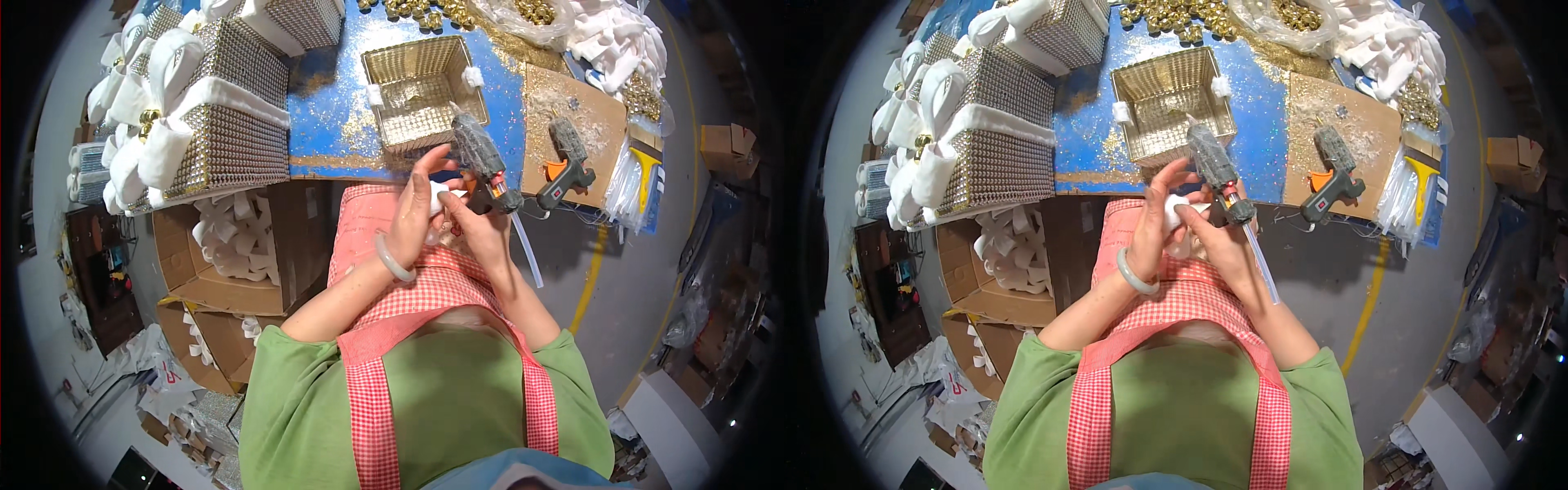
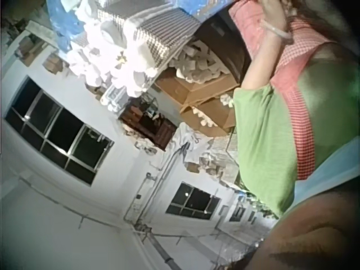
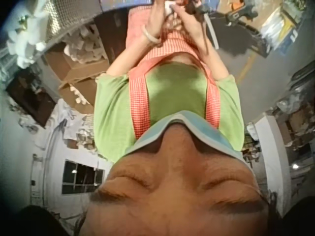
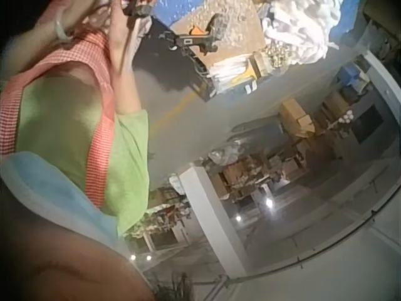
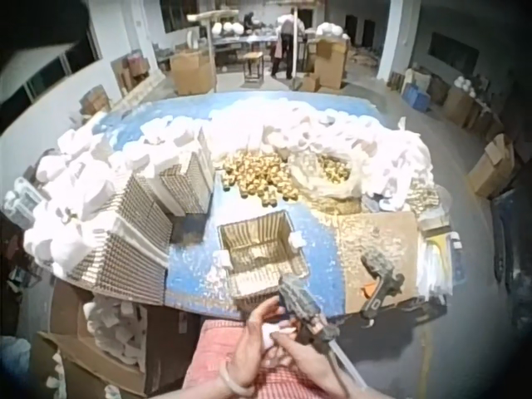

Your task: The recorder is assembling decorative gift boxes by gluing white ribbons and gold ornaments onto them using a hot glue gun.

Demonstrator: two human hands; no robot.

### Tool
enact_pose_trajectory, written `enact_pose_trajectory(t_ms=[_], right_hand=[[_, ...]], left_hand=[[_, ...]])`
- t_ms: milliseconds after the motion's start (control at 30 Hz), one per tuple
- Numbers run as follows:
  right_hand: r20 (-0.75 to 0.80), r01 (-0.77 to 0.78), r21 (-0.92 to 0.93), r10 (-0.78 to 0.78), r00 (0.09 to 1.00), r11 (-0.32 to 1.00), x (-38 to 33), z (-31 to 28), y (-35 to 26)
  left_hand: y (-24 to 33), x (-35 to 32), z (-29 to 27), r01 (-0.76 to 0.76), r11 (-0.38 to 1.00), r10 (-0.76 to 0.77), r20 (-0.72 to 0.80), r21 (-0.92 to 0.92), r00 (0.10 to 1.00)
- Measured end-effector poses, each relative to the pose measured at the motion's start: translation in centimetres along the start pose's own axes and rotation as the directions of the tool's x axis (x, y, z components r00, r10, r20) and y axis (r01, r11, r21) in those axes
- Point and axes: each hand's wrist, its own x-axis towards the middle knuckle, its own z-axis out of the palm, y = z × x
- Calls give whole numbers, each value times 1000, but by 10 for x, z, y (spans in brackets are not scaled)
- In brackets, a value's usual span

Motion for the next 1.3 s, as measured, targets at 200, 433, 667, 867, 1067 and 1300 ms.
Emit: enact_pose_trajectory(t_ms=[200,433,667,867,1067,1300], right_hand=[[50,30,49,-32,998,998,11,-8,2],[-97,67,-189,-86,992,980,5,-11,-6],[-53,-3,145,11,999,989,-6,2,2],[-25,-50,50,51,998,997,4,-2,-8],[109,492,-437,-498,860,753,31,-19,-14],[115,430,-501,-435,893,751,71,-16,-26]], left_hand=[[-9,-5,4,-17,999,16,-3,-49,1000],[2,-5,1,-47,999,47,-90,3,995],[-12,-3,-3,-168,979,175,-48,116,983],[-20,3,-8,-387,835,411,25,391,911],[-34,7,-22,-151,964,160,-25,220,987],[-42,28,-22,-57,998,53,-92,-39,994]])
